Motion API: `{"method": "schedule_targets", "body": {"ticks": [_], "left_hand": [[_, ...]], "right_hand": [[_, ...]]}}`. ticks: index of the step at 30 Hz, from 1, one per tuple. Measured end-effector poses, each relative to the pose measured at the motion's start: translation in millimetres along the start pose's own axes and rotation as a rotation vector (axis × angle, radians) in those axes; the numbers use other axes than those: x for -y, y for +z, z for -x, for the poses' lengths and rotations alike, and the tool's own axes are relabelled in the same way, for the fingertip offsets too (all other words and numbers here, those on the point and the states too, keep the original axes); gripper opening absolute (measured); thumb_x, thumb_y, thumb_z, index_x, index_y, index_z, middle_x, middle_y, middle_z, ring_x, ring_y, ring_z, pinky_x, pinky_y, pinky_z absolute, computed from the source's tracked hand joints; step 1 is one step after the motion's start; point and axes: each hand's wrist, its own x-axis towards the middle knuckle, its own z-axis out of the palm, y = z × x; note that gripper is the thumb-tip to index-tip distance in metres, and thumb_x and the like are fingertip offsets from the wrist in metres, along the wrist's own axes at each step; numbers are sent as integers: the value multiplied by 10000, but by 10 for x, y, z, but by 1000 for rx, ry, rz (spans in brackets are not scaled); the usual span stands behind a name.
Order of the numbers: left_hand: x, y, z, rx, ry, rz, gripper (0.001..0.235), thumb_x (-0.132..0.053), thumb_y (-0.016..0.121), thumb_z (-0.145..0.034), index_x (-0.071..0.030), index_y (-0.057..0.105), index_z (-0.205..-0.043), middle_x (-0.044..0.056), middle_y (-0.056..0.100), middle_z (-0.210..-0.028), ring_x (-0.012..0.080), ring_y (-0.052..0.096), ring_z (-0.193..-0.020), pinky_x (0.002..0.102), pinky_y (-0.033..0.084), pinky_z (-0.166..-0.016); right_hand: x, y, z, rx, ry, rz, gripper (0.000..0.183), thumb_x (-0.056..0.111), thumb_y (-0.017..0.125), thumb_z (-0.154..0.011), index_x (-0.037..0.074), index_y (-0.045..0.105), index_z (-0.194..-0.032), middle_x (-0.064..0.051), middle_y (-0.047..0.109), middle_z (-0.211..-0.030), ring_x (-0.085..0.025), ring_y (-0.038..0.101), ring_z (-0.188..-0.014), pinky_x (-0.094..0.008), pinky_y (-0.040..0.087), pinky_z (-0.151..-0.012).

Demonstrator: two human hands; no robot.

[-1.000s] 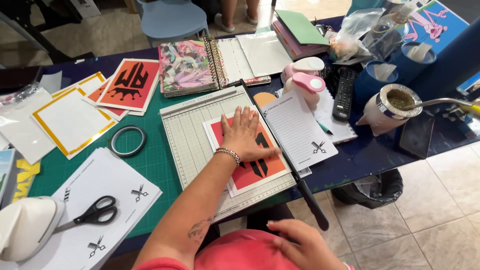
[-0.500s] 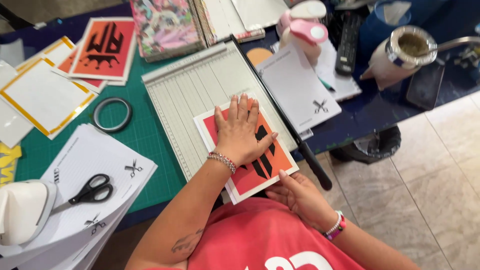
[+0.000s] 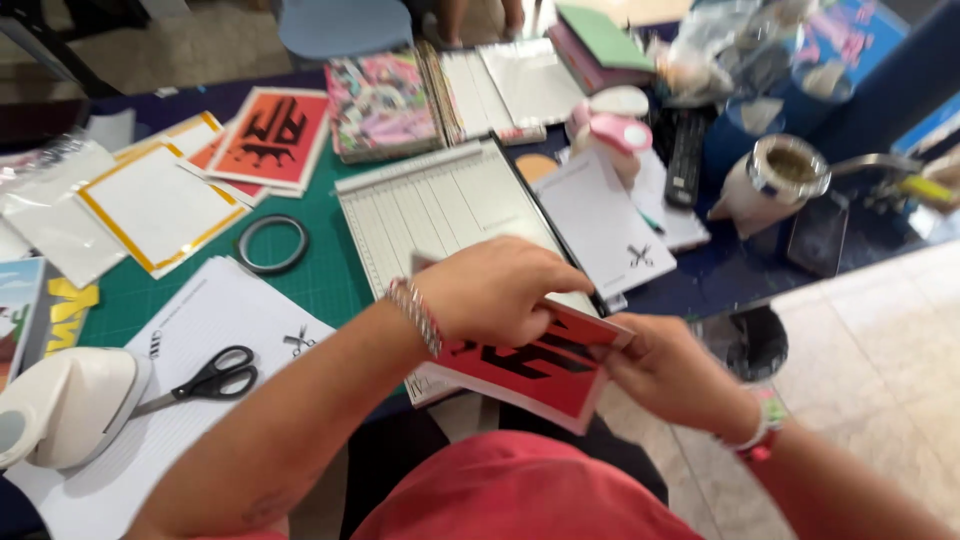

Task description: Trim printed sheets using a paper cutter and fold them to prepare for assembly.

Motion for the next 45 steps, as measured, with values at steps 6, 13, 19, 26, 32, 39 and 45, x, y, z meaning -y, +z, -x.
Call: {"method": "schedule_targets", "body": {"ticks": [6, 13, 19, 26, 32, 39, 45], "left_hand": [[188, -370, 3, 295, -296, 452, 256, -180, 643, -746, -135, 744, -976, 42, 748, -834, 241, 730, -844, 408, 566, -805], [419, -95, 194, 323, -503, 547, 185, -207, 636, -923, -140, 753, -1050, 42, 783, -881, 197, 714, -837, 362, 577, -785], [613, -223, 430, 154, -863, 813, 258, -214, 645, -941, -75, 707, -1149, 99, 799, -980, 226, 737, -834, 377, 628, -729], [773, 99, 820, -150, -1011, 1306, 367, -184, 655, -928, -27, 661, -1260, 162, 764, -1145, 328, 763, -1023, 450, 667, -832], [850, 353, 838, -321, -1315, 1430, 320, -116, 668, -933, -7, 627, -1231, 214, 753, -1132, 370, 746, -981, 557, 651, -770], [816, 409, 705, -277, -1415, 1350, 322, -153, 643, -968, -53, 623, -1274, 188, 767, -1128, 354, 762, -929, 516, 658, -722], [849, 532, 626, -473, -1430, 1455, 329, -51, 620, -967, -49, 622, -1296, 210, 756, -1167, 371, 743, -1019, 585, 632, -801]], "right_hand": [[1007, -407, -537, 261, -235, 587, 112, 62, 707, -771, 95, 713, -878, -201, 706, -618, -451, 731, -672, -492, 543, -508], [879, -441, -998, 418, -266, 551, 141, 64, 644, -820, 47, 685, -954, -209, 741, -725, -419, 716, -719, -494, 557, -643], [25, -647, -622, 213, -74, 647, 688, 296, 696, -881, 82, 479, -1498, -179, 699, -1289, -356, 685, -1160, -472, 511, -939], [-677, -307, 282, 121, 563, 117, 901, 119, 694, -885, 276, 243, -1648, -48, 757, -1289, -146, 756, -989, -309, 657, -859], [-172, -531, 299, -228, 326, 34, 690, -18, 666, -852, 109, 522, -1514, -134, 723, -1135, -234, 722, -815, -342, 612, -749], [554, -334, 59, -567, -238, -21, 755, -114, 645, -707, -191, 417, -1423, -434, 533, -1493, -370, 654, -974, -354, 542, -887], [50, -193, -291, -911, 156, -896, 492, 661, 575, -904, 401, 758, -1280, -76, 735, -824, -201, 689, -648, -335, 468, -342]]}}
